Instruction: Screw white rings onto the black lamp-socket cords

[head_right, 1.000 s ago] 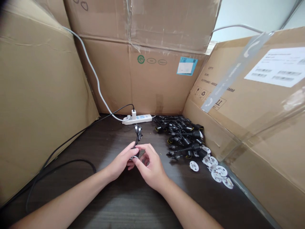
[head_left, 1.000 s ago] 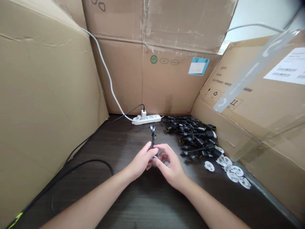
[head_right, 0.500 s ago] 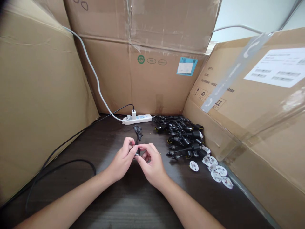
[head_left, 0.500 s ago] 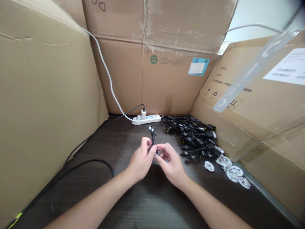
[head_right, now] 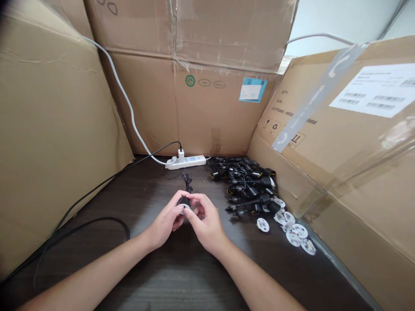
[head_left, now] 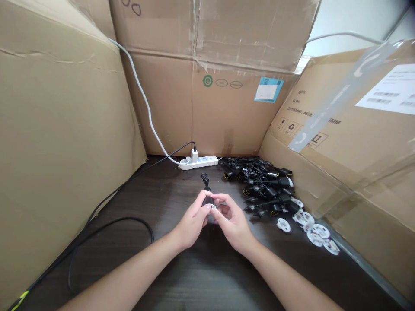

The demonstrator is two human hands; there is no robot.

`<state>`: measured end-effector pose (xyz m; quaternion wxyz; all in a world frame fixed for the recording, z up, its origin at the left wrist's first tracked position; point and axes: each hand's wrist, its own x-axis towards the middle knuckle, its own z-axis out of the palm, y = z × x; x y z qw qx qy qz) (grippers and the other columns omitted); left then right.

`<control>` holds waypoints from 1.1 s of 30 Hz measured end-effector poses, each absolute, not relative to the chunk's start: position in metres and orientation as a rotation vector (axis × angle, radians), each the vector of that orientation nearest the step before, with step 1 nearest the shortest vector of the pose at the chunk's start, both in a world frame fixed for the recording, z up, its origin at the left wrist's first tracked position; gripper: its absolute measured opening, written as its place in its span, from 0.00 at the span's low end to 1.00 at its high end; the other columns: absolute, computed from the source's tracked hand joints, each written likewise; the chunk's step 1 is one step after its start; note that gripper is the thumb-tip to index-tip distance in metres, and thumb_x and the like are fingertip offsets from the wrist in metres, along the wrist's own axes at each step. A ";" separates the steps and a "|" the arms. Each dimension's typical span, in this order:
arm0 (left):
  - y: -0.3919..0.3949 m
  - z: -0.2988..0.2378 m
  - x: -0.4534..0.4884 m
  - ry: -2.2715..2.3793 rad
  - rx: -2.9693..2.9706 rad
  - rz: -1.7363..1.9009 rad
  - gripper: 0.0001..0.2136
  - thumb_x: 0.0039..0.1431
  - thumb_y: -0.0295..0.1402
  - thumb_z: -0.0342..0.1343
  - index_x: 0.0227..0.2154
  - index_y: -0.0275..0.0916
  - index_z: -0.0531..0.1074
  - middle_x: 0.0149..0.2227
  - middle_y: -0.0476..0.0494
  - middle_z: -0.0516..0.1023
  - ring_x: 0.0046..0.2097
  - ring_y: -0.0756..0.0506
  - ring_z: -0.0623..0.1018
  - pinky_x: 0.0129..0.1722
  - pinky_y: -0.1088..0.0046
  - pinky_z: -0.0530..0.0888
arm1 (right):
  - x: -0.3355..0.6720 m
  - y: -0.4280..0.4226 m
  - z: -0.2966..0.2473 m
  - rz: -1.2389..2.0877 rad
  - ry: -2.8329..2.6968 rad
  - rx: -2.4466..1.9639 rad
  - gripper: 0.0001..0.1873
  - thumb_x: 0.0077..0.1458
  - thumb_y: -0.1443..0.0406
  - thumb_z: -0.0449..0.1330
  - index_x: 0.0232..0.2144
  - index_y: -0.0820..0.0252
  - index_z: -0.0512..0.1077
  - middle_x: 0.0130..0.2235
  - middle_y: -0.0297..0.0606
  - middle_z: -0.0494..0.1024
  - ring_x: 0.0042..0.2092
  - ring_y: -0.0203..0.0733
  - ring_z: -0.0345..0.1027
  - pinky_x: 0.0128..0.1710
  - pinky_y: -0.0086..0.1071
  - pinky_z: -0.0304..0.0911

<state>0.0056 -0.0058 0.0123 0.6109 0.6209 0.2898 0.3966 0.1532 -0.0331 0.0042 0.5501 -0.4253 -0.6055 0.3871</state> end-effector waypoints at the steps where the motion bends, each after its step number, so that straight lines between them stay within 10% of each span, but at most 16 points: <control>1: -0.006 0.012 0.006 0.673 1.441 0.929 0.10 0.65 0.39 0.44 0.45 0.40 0.62 0.29 0.55 0.62 0.21 0.56 0.57 0.20 0.80 0.56 | 0.153 -0.033 0.005 0.937 -1.422 -1.001 0.13 0.58 0.60 0.62 0.45 0.55 0.71 0.36 0.33 0.68 0.29 0.34 0.64 0.27 0.28 0.64; 33: -0.013 0.017 0.004 0.822 1.878 0.868 0.12 0.67 0.31 0.43 0.51 0.42 0.62 0.40 0.46 0.78 0.44 0.44 0.77 0.46 0.68 0.70 | 0.158 -0.034 0.003 0.916 -1.440 -1.033 0.10 0.57 0.67 0.57 0.43 0.54 0.68 0.38 0.32 0.68 0.27 0.32 0.67 0.26 0.27 0.66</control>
